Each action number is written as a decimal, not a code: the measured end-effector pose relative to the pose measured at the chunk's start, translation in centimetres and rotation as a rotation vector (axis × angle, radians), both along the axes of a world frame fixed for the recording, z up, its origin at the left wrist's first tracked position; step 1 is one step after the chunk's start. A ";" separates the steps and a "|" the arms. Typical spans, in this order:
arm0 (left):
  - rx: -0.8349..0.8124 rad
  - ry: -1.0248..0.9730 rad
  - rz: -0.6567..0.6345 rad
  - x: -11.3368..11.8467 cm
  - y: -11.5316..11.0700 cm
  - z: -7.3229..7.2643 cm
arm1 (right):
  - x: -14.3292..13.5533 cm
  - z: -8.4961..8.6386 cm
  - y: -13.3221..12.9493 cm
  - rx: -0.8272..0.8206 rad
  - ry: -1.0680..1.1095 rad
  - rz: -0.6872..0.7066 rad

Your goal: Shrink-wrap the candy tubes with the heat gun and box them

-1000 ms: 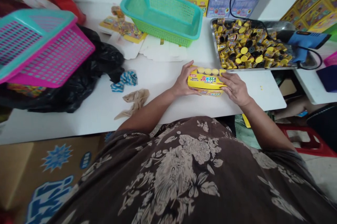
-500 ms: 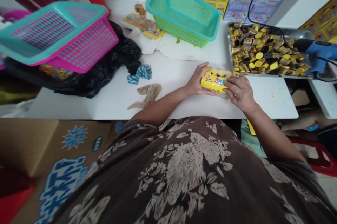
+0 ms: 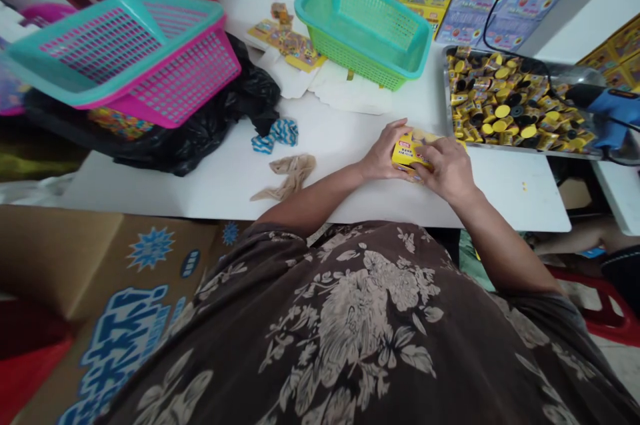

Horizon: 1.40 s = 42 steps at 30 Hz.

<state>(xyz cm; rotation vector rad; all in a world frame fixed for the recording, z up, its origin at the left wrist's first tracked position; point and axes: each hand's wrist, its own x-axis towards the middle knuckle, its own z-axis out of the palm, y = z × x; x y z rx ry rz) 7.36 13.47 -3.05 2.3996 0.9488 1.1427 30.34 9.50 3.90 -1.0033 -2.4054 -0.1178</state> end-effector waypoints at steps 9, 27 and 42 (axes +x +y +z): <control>0.046 0.042 0.048 -0.6 -0.8 -0.2 | -1.6 -0.6 0.7 -0.098 0.050 0.061; 0.232 0.090 0.027 1.3 -4.5 -2.1 | 4.8 -7.3 -2.3 -0.023 0.266 -0.080; 0.882 0.088 0.171 3.6 -4.5 1.6 | 15.5 -4.5 -3.2 0.126 0.509 -0.534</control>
